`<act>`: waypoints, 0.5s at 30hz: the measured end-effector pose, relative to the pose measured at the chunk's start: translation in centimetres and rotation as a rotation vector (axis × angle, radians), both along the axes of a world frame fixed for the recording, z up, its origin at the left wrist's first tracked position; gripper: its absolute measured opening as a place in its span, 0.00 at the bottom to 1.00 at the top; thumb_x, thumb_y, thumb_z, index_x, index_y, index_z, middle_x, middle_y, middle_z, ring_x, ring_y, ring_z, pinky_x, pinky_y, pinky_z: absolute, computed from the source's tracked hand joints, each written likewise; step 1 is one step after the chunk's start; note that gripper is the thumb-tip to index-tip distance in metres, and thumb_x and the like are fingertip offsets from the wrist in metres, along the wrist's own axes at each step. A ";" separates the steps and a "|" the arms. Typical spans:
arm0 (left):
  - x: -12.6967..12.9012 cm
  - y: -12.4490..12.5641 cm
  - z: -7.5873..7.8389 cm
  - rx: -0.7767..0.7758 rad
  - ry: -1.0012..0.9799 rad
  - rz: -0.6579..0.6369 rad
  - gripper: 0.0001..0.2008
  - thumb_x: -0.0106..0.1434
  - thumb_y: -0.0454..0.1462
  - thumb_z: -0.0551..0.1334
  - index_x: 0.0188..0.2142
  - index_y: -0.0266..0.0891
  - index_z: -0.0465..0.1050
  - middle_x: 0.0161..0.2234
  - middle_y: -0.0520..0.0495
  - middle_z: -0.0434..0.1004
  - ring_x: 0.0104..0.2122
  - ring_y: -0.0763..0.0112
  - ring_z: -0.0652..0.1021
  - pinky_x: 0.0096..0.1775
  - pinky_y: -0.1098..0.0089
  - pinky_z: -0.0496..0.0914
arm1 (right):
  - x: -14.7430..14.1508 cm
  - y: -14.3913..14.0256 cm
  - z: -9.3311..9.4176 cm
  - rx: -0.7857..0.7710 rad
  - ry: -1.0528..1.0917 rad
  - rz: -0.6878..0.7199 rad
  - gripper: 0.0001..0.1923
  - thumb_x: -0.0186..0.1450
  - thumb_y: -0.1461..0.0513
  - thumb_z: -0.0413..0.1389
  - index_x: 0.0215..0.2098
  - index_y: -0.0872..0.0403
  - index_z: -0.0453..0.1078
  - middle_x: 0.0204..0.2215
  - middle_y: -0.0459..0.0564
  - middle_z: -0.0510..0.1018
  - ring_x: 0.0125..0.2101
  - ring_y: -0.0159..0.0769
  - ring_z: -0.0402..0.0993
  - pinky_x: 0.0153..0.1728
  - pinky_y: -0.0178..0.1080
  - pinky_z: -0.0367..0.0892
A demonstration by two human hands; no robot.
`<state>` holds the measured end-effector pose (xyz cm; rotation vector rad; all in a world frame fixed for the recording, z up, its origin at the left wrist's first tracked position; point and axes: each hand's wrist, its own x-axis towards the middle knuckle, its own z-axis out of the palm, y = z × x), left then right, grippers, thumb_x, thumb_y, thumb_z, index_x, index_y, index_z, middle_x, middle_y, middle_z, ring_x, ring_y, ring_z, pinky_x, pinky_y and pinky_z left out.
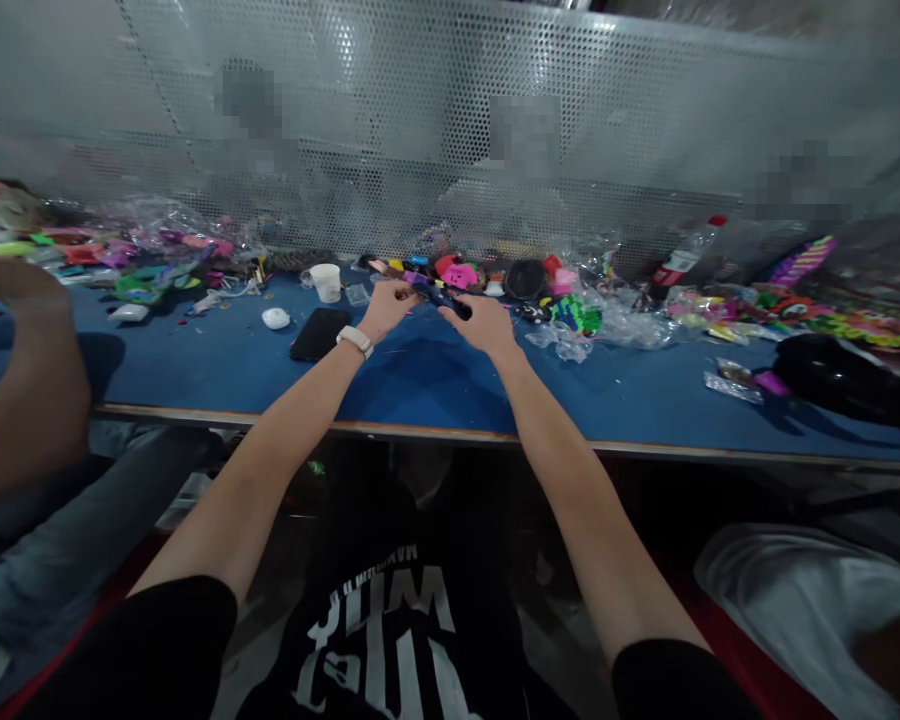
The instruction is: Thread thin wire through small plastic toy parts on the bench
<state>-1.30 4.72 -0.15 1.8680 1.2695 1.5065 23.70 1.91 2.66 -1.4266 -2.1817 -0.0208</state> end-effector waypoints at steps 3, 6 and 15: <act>0.0 0.1 -0.1 0.028 0.014 0.007 0.22 0.70 0.37 0.75 0.23 0.41 0.67 0.23 0.55 0.57 0.28 0.70 0.58 0.35 0.63 0.53 | 0.3 0.4 -0.2 0.001 -0.040 0.032 0.35 0.85 0.39 0.54 0.75 0.52 0.81 0.67 0.64 0.88 0.63 0.63 0.86 0.64 0.57 0.78; 0.1 0.3 -0.2 0.048 -0.003 0.036 0.24 0.70 0.35 0.76 0.23 0.42 0.66 0.23 0.56 0.54 0.28 0.70 0.57 0.35 0.62 0.55 | 0.5 0.7 0.0 0.015 -0.105 0.045 0.38 0.86 0.41 0.51 0.78 0.57 0.77 0.70 0.69 0.85 0.66 0.67 0.82 0.69 0.61 0.74; -0.6 1.0 -0.2 0.001 -0.092 0.108 0.10 0.70 0.35 0.73 0.31 0.41 0.82 0.27 0.51 0.71 0.30 0.68 0.67 0.37 0.61 0.64 | 0.9 -0.3 2.2 0.077 -0.039 0.049 0.42 0.86 0.37 0.47 0.81 0.56 0.72 0.70 0.71 0.83 0.69 0.69 0.78 0.70 0.64 0.72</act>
